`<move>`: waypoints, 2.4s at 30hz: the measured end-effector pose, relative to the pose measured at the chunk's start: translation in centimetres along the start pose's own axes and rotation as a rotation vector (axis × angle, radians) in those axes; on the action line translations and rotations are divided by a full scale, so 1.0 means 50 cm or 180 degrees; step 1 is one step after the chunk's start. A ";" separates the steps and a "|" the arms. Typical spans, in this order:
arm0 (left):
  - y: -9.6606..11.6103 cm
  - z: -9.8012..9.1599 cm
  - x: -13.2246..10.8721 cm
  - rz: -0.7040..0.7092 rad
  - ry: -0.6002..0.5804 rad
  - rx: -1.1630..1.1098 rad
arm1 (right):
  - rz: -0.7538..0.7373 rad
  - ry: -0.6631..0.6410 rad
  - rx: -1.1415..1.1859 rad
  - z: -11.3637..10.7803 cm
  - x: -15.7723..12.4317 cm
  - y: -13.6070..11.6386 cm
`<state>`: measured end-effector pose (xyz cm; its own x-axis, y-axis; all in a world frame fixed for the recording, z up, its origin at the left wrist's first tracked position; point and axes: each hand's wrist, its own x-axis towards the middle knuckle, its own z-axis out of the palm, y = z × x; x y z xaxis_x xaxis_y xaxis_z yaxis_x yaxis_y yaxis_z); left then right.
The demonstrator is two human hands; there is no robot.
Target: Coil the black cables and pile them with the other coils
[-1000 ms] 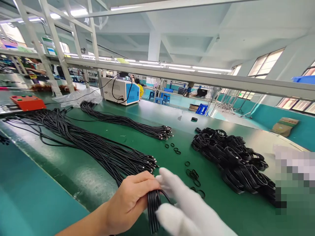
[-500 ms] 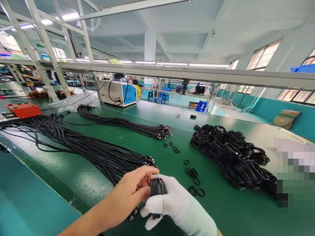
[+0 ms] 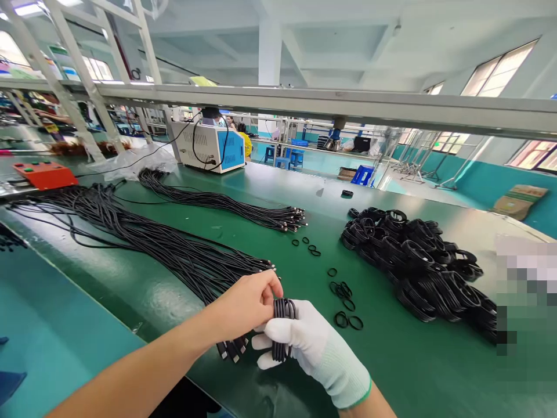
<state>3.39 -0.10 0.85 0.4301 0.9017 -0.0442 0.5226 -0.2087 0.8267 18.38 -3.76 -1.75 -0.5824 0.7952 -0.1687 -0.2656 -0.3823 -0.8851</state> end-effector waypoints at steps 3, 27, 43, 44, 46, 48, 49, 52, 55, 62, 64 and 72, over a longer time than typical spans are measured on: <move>-0.002 -0.010 0.001 0.0003 0.0108 0.0154 | 0.0051 0.0170 -0.0032 0.007 0.003 0.000; -0.009 0.015 -0.073 0.0844 0.0335 0.0184 | -0.0137 -0.0240 0.0984 -0.034 0.001 0.019; -0.010 0.053 -0.019 0.0482 0.0711 0.0625 | 0.0129 0.0045 0.0332 -0.023 0.008 0.033; -0.009 0.055 -0.015 0.0451 0.0715 0.0644 | 0.0135 0.0093 0.0313 -0.024 0.008 0.032; -0.007 0.052 -0.003 0.0413 0.0632 0.0543 | 0.0129 0.0191 0.0313 -0.027 0.006 0.030; -0.008 0.037 0.012 0.0421 0.0333 0.0210 | 0.0100 0.0295 0.0337 -0.029 0.002 0.024; -0.007 0.026 0.021 0.0424 0.0129 -0.0027 | 0.0060 0.0327 0.0366 -0.031 -0.002 0.019; 0.001 -0.005 0.039 0.0442 -0.0231 -0.0472 | -0.0050 0.0380 0.0429 -0.034 -0.013 0.001; 0.017 -0.005 0.039 0.0734 -0.0017 -0.0029 | -0.0172 0.0394 0.0364 -0.037 -0.020 -0.011; -0.009 0.062 0.039 0.2182 0.0697 0.0798 | -0.0115 0.0337 0.0145 -0.033 -0.017 -0.004; -0.023 0.070 0.044 0.2438 0.0978 0.0861 | -0.0176 0.0261 0.0345 -0.030 -0.016 -0.001; -0.009 0.060 0.031 0.1485 0.0676 0.0794 | -0.0374 0.0351 0.0351 -0.028 -0.023 -0.013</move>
<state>6.05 0.25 -1.26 0.5130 0.7435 0.4289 0.4818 -0.6630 0.5730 20.29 -3.79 -1.58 -0.4563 0.8818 -0.1188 -0.4128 -0.3281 -0.8497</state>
